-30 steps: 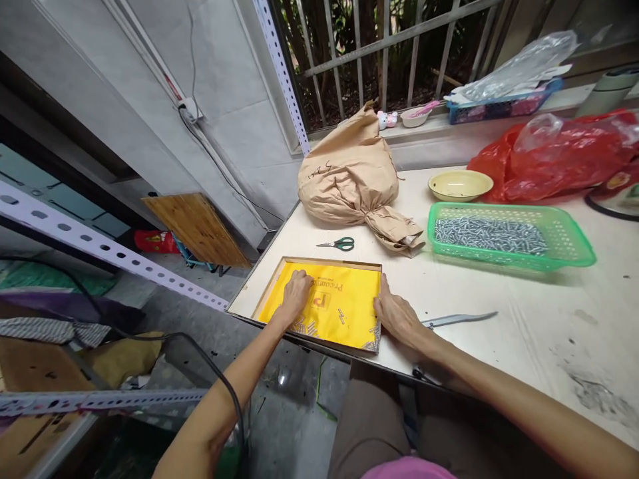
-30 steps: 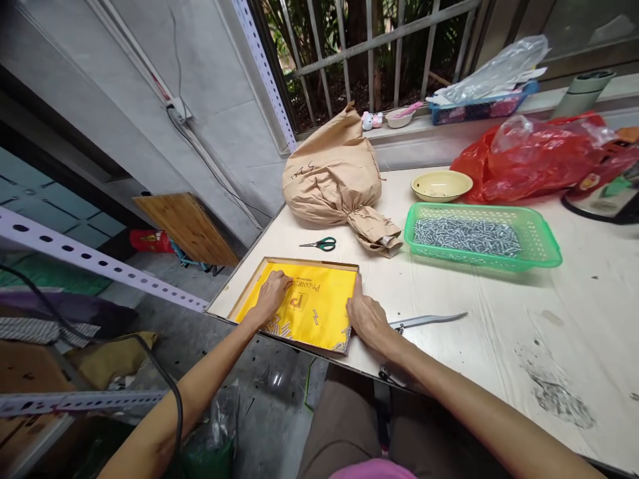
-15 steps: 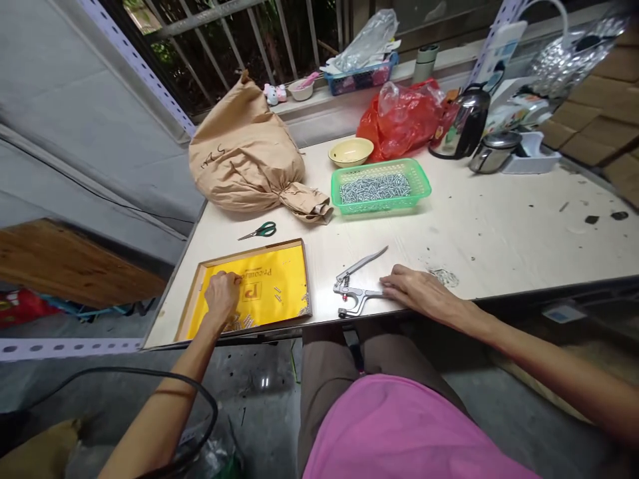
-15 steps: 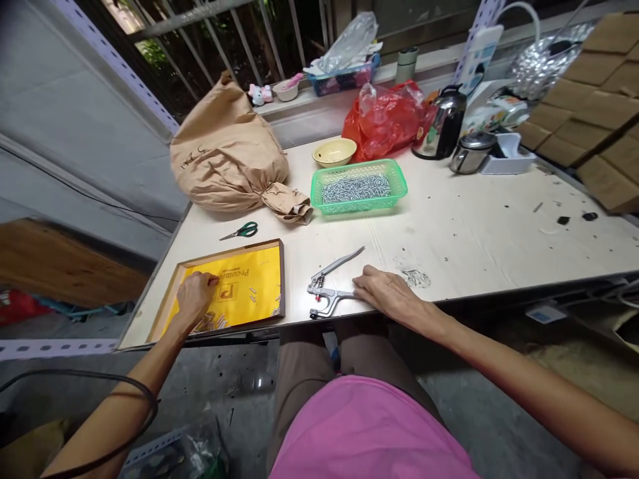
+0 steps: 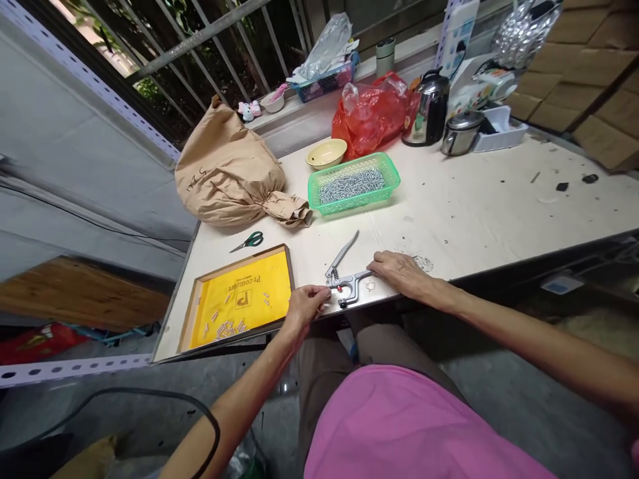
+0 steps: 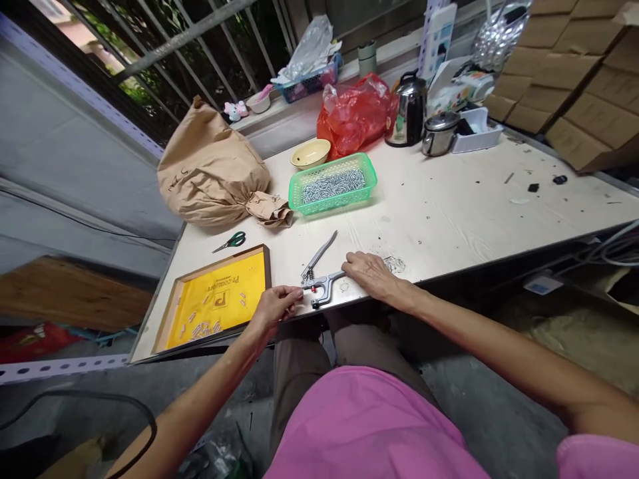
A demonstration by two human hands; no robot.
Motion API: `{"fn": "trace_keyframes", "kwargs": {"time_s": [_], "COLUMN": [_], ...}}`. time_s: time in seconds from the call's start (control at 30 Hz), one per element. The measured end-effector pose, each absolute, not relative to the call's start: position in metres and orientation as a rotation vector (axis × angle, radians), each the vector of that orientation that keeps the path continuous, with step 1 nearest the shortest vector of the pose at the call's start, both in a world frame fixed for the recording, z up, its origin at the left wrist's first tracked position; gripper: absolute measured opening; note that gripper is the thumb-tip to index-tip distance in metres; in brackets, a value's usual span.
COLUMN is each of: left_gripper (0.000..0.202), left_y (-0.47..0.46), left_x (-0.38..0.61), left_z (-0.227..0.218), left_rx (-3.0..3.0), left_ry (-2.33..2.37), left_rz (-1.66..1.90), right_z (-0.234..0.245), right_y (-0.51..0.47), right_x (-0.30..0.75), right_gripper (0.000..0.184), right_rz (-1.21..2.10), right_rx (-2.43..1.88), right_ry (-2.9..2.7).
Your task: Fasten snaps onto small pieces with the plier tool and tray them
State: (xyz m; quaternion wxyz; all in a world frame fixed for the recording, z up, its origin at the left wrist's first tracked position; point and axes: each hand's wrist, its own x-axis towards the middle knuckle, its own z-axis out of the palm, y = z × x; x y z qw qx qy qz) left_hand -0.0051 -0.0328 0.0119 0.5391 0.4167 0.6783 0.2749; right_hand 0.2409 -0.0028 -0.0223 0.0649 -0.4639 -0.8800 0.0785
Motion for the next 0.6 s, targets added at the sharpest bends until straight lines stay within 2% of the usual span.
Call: {"fn": "trace_keyframes", "kwargs": {"time_s": [0.3,0.6], "left_gripper": [0.035,0.041], "left_y": [-0.032,-0.023], "left_x": [0.015,0.015], "left_z": [0.000,0.009], "left_rx": [0.919,0.994], "left_ry": [1.645,1.655], "left_rz": [0.628,0.375], "right_z": [-0.025,-0.029], "right_y": [-0.010,-0.013], "right_x": [0.242,0.241], "right_gripper": [0.016,0.015], "right_rz": [0.162,0.141], "right_rx": [-1.422,-1.419], "right_ry": [-2.606,-2.582]}}
